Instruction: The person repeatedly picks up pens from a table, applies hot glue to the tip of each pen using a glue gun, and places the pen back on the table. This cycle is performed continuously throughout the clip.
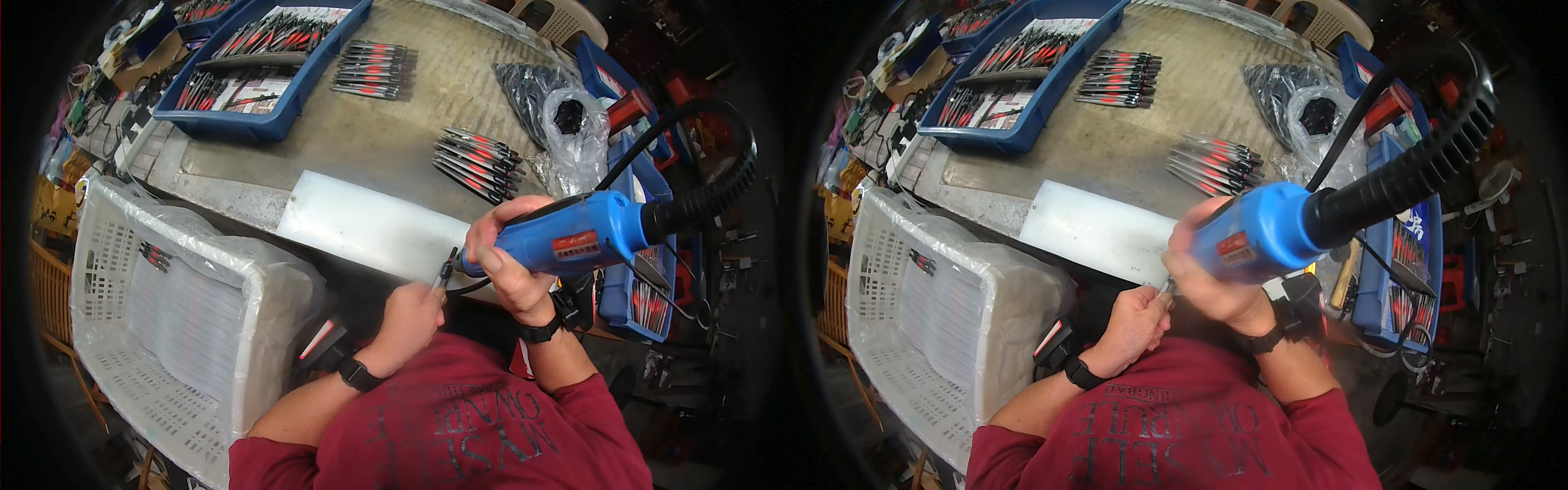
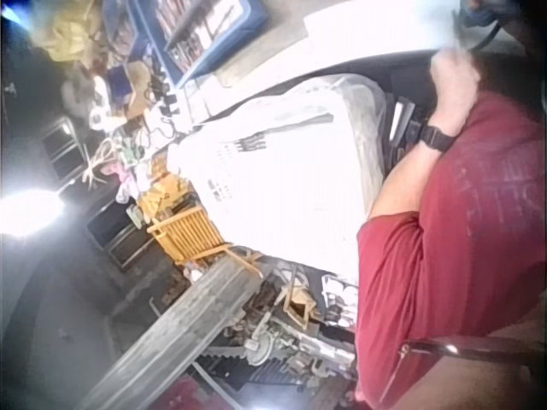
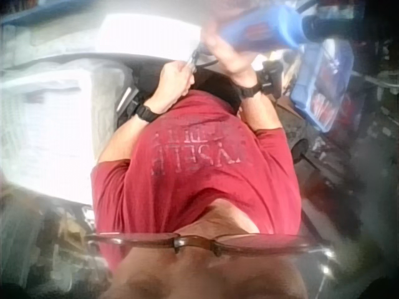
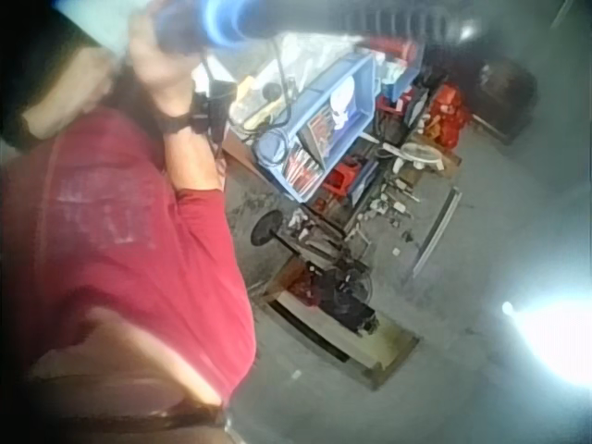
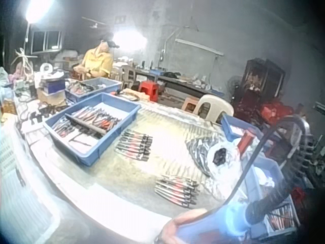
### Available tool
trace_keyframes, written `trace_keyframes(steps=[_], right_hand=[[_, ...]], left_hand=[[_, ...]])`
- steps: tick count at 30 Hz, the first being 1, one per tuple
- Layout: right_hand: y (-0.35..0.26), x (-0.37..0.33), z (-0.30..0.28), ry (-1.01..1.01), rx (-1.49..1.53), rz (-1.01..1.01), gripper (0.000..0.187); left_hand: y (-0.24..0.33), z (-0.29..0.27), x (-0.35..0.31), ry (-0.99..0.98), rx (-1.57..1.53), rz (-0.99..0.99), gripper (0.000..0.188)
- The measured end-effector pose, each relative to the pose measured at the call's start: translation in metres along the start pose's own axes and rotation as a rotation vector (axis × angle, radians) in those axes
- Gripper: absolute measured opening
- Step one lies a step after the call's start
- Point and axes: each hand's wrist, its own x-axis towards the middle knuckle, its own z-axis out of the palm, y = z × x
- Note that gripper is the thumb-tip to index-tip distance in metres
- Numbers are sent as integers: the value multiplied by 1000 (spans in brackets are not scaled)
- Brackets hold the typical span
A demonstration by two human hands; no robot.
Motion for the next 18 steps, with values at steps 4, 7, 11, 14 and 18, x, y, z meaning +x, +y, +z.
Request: trace_keyframes(steps=[4, 7, 11, 14, 18], right_hand=[[1, 1, 4, -16, -29, 20, 36], [1, 9, 5, -106, -174, 22, 36], [0, 18, 5, -224, -355, 8, 30], [2, 23, 5, -371, -400, -30, 30], [3, 17, 13, -149, -165, 90, 32]], left_hand=[[-3, 1, 1, 15, 23, 15, 26], [-4, 2, 2, 31, 15, 16, 27], [-3, 2, 1, 82, 51, 25, 28], [-2, 4, 1, 88, 19, 5, 30], [1, 3, 0, 48, -58, -18, 30]])
